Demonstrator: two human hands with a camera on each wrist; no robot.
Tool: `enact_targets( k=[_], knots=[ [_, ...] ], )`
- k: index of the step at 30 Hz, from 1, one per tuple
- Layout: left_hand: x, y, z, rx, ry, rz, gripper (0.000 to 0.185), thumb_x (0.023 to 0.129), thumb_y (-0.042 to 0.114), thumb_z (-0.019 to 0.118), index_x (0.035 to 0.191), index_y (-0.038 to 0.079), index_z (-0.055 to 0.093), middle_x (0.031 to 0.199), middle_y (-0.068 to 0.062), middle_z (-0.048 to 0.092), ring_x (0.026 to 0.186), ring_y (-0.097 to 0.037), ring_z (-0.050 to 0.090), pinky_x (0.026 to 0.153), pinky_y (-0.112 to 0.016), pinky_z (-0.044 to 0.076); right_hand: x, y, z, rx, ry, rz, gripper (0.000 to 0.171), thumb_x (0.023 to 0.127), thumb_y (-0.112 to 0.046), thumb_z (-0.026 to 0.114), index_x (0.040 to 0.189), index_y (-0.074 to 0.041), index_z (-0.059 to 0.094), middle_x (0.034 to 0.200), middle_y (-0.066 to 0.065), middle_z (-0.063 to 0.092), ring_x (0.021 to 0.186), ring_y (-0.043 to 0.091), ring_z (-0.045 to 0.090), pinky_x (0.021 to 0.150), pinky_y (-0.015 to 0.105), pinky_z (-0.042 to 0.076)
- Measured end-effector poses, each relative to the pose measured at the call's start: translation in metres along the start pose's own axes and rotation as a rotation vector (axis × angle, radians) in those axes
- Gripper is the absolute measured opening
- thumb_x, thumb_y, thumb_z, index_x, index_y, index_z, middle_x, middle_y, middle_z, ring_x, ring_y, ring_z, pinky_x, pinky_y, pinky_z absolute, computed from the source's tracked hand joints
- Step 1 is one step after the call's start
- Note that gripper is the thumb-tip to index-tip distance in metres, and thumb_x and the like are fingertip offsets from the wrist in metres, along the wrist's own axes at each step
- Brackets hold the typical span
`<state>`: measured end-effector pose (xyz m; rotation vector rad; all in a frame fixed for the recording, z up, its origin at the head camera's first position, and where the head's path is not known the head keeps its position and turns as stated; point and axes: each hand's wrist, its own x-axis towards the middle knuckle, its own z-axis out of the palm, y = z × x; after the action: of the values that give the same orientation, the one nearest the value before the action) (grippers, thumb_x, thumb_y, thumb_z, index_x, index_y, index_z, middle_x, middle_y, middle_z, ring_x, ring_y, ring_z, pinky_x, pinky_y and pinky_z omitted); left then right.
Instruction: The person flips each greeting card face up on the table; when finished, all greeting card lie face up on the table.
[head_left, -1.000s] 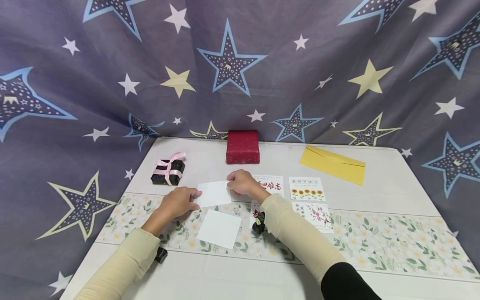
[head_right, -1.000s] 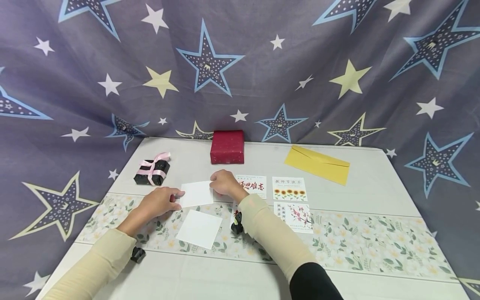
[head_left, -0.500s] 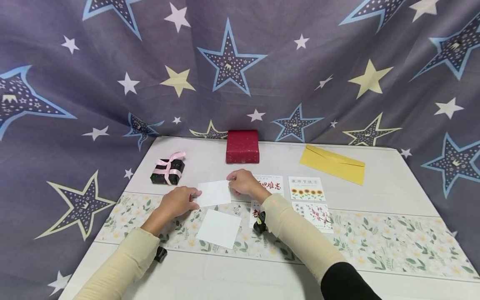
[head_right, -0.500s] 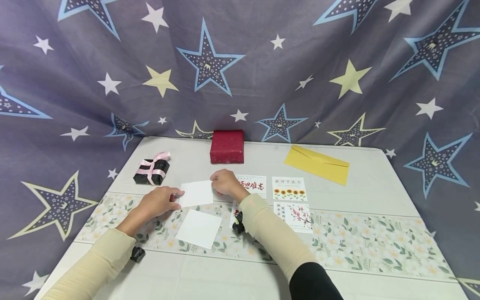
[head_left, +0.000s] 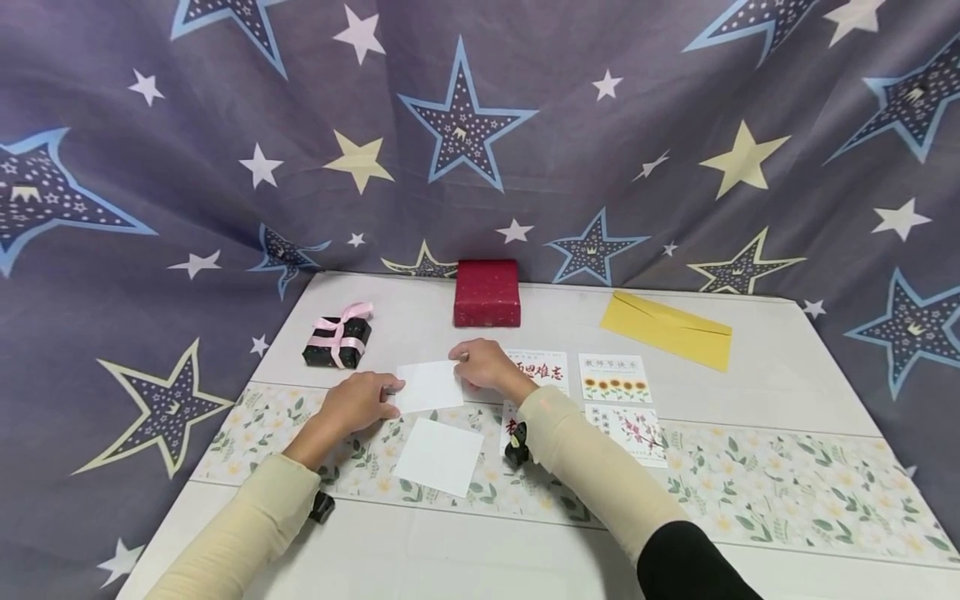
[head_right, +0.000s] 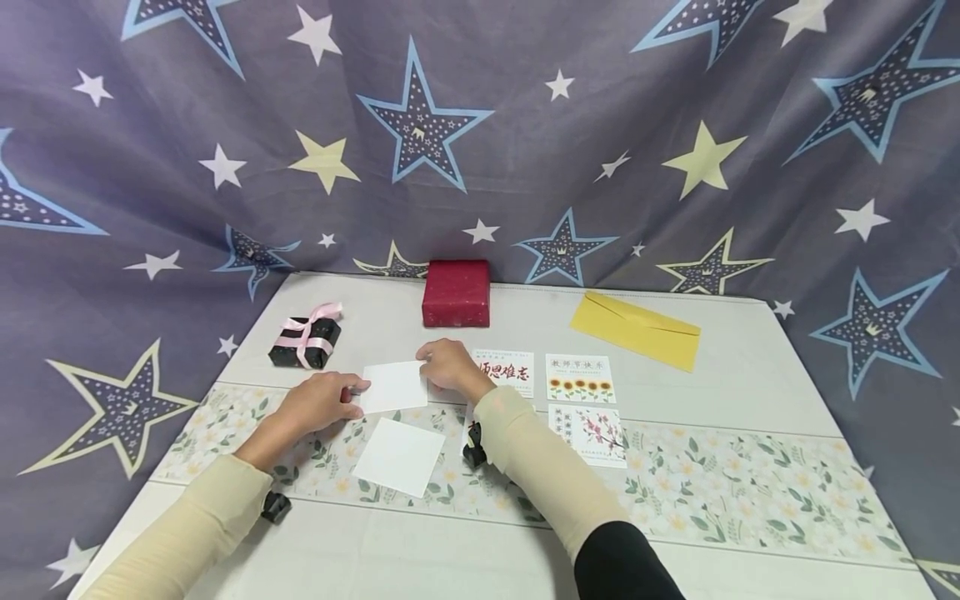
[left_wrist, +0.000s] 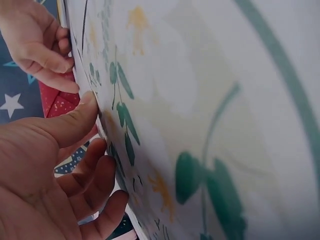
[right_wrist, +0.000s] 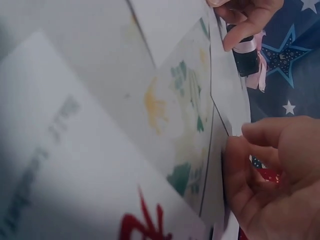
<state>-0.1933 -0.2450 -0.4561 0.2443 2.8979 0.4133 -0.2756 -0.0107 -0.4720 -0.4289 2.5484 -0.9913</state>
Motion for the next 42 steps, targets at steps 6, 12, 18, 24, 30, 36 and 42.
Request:
enact_targets(
  k=[6,12,18,24,30,36,42],
  knots=[
    [0.0,0.001,-0.004,-0.02,-0.03,-0.016,0.057,0.085,0.027,0.083,0.137,0.012,0.065,0.078,0.003,0.061,0.065,-0.013,0.05,0.056,-0.028,0.039,-0.002,-0.001,0.001,-0.096,-0.011,-0.077,0.039,0.096,-0.021,0.067,0.135,-0.02,0.067,0.124,0.007,0.072,0.075,0.01,0.059,0.083,0.028,0.051],
    [0.001,0.0,-0.005,-0.013,-0.021,-0.009,0.072,0.085,0.029,0.082,0.148,0.01,0.053,0.078,0.002,0.058,0.066,-0.014,0.049,0.058,-0.029,0.038,-0.001,-0.003,-0.001,-0.058,-0.01,-0.057,0.037,0.096,-0.021,0.068,0.132,-0.021,0.069,0.12,0.009,0.072,0.072,0.01,0.059,0.073,0.026,0.051],
    [0.005,0.0,-0.003,0.012,-0.016,-0.01,0.072,0.086,0.029,0.081,0.148,0.007,0.052,0.079,0.003,0.059,0.068,-0.014,0.051,0.061,-0.029,0.038,0.001,-0.002,-0.003,-0.033,0.002,-0.054,0.029,0.096,-0.021,0.068,0.124,-0.018,0.072,0.122,0.008,0.071,0.07,0.011,0.057,0.072,0.027,0.049],
    [0.006,0.003,-0.002,0.026,-0.04,-0.043,0.075,0.087,0.03,0.08,0.15,0.005,0.048,0.081,0.0,0.06,0.074,-0.017,0.054,0.066,-0.034,0.042,0.004,0.001,-0.002,0.028,0.021,-0.044,0.02,0.094,-0.018,0.069,0.112,-0.013,0.073,0.108,0.005,0.071,0.07,0.01,0.058,0.063,0.023,0.049],
    [0.005,-0.001,0.001,-0.004,-0.04,-0.05,0.075,0.088,0.03,0.08,0.151,0.005,0.047,0.081,-0.001,0.058,0.072,-0.017,0.053,0.065,-0.033,0.04,0.002,0.003,-0.004,0.209,-0.002,-0.007,0.012,0.092,-0.014,0.07,0.104,-0.013,0.073,0.09,0.003,0.061,0.066,0.012,0.054,0.056,0.024,0.048],
    [0.003,-0.005,0.005,-0.038,0.011,-0.02,0.057,0.086,0.029,0.082,0.136,0.01,0.062,0.081,0.004,0.057,0.068,-0.013,0.049,0.06,-0.029,0.037,0.001,0.008,-0.006,0.28,-0.04,-0.009,0.013,0.093,-0.012,0.069,0.105,-0.014,0.072,0.086,0.001,0.062,0.063,0.01,0.055,0.057,0.023,0.052],
    [0.003,-0.006,0.005,-0.078,0.026,-0.01,0.036,0.084,0.027,0.082,0.113,0.011,0.068,0.081,0.005,0.059,0.069,-0.012,0.051,0.062,-0.029,0.039,-0.002,0.013,-0.009,0.256,-0.041,-0.046,0.017,0.094,-0.014,0.07,0.11,-0.01,0.075,0.077,0.0,0.063,0.064,0.01,0.059,0.058,0.022,0.052]
  ],
)
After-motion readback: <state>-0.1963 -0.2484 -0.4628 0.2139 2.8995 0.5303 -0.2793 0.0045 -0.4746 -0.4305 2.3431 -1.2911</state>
